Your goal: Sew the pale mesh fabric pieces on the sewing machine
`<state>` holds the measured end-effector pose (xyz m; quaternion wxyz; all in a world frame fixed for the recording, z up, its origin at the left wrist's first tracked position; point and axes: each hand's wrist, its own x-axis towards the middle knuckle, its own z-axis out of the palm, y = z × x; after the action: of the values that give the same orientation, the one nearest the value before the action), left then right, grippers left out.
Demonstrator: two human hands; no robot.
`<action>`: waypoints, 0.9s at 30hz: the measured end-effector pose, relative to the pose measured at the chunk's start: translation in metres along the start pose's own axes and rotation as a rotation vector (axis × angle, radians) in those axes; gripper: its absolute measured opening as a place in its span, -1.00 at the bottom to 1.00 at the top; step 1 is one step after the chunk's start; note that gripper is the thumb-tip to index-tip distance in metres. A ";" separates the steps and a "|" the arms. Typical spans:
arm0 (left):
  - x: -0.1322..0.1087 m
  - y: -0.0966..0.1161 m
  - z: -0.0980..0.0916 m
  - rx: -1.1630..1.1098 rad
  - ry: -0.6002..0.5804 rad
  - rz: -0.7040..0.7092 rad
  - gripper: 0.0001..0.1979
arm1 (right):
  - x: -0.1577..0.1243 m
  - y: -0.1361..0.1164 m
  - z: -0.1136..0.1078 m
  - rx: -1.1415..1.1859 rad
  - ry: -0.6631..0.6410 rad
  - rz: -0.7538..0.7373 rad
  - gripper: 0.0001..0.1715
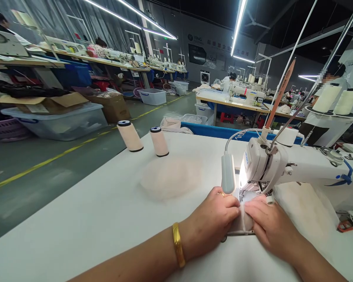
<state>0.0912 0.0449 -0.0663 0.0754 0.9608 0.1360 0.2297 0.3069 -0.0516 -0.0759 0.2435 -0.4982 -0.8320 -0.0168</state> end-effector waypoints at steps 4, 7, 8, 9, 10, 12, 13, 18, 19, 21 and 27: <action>-0.007 0.011 -0.004 -0.053 0.015 0.020 -0.73 | -0.004 -0.006 -0.007 0.031 -0.049 -0.063 -0.67; -0.009 0.017 -0.007 -0.052 0.038 0.033 -0.74 | -0.005 -0.008 -0.009 0.026 -0.075 -0.057 -0.70; -0.009 0.017 -0.007 -0.046 0.046 0.038 -0.74 | -0.006 -0.008 -0.009 0.026 -0.080 -0.053 -0.70; -0.009 0.017 -0.007 -0.039 0.054 0.041 -0.74 | -0.006 -0.008 -0.008 0.024 -0.082 -0.049 -0.70; -0.009 0.017 -0.006 -0.034 0.058 0.044 -0.74 | -0.006 -0.007 -0.008 0.020 -0.082 -0.045 -0.70; -0.009 0.014 -0.004 -0.029 0.056 0.046 -0.73 | -0.005 -0.007 -0.007 0.006 -0.083 -0.033 -0.69; -0.009 0.013 -0.002 -0.031 0.053 0.050 -0.73 | -0.005 -0.007 -0.006 -0.003 -0.085 -0.028 -0.70; -0.011 0.007 0.006 -0.022 0.077 0.079 -0.74 | -0.003 -0.008 -0.005 -0.054 -0.071 -0.031 -0.69; -0.011 0.006 0.007 -0.014 0.081 0.080 -0.74 | -0.003 -0.007 -0.004 -0.056 -0.063 -0.028 -0.70; -0.010 0.005 0.007 0.007 0.074 0.077 -0.76 | -0.002 -0.007 -0.003 -0.055 -0.052 -0.014 -0.69; -0.005 0.002 0.002 0.039 0.004 0.018 -0.80 | -0.001 -0.002 0.004 -0.082 -0.033 0.029 -0.61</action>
<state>0.0884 0.0419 -0.0699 0.0543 0.9628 0.1319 0.2295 0.3037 -0.0519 -0.0795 0.2092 -0.5200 -0.8272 -0.0391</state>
